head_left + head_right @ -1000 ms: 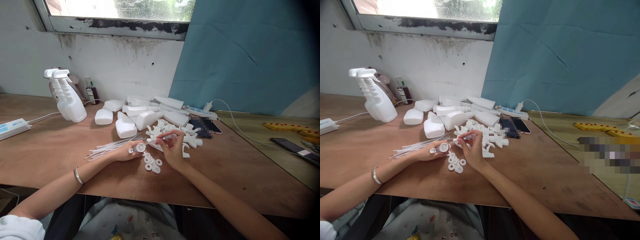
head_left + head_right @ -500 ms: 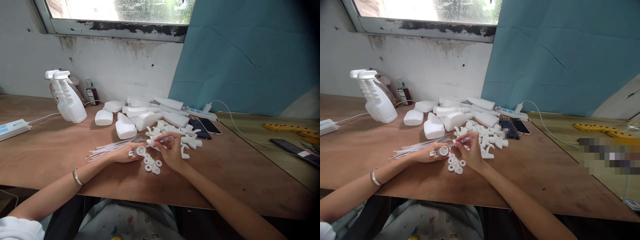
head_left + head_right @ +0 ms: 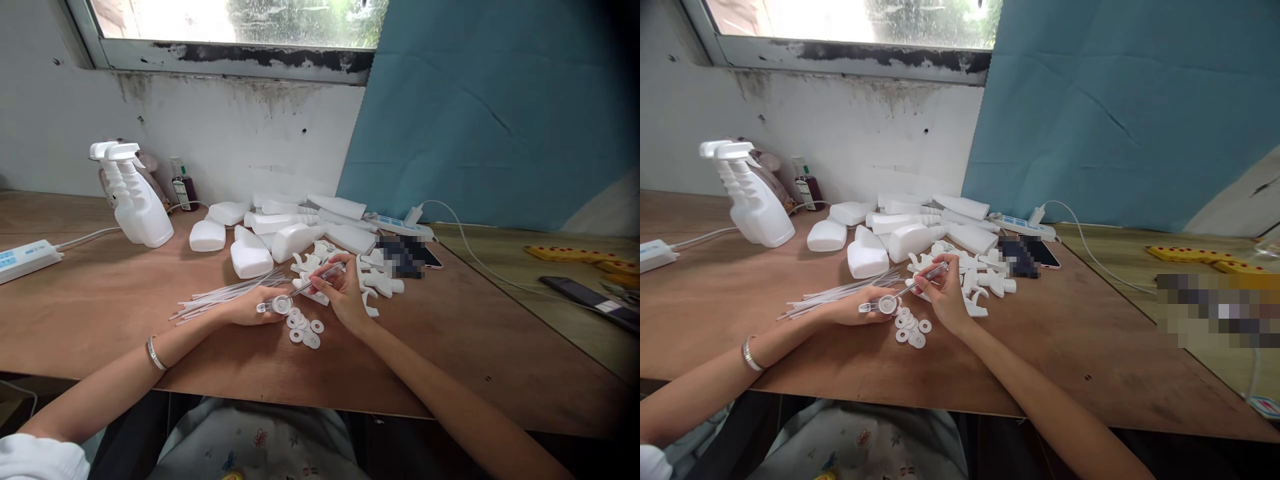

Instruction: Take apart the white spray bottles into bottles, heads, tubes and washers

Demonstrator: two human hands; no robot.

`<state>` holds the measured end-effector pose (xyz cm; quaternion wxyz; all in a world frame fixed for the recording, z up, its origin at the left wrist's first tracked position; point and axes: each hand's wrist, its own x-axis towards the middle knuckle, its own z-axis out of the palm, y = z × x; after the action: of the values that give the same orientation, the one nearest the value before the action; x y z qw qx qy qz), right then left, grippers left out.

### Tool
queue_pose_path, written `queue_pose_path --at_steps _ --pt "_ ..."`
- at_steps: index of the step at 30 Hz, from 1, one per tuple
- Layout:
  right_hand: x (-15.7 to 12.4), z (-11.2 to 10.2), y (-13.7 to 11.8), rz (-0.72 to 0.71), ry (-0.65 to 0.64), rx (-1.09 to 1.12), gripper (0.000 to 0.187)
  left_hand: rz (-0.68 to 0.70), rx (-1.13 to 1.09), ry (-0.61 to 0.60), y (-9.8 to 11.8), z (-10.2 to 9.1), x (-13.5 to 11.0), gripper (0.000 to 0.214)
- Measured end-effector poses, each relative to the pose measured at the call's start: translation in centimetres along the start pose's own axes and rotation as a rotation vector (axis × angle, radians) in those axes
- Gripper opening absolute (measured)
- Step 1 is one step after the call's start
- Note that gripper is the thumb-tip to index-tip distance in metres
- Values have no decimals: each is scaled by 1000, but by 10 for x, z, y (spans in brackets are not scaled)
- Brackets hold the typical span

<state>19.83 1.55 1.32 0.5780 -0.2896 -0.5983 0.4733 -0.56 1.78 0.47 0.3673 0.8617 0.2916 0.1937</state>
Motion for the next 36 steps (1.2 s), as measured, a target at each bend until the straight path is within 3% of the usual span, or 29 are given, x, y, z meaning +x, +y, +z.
queue_pose_path --at_steps 8,25,30,36 --pt "3 -3 4 164 14 52 45 76 43 -46 7 -3 2 11" --pt "0 0 4 135 -16 4 43 79 37 39 4 4 2 9" --pt "-1 0 3 128 -27 -3 41 76 262 136 0 8 1 15" --pt "-2 -1 3 103 -46 -38 40 -82 718 190 2 7 -3 41"
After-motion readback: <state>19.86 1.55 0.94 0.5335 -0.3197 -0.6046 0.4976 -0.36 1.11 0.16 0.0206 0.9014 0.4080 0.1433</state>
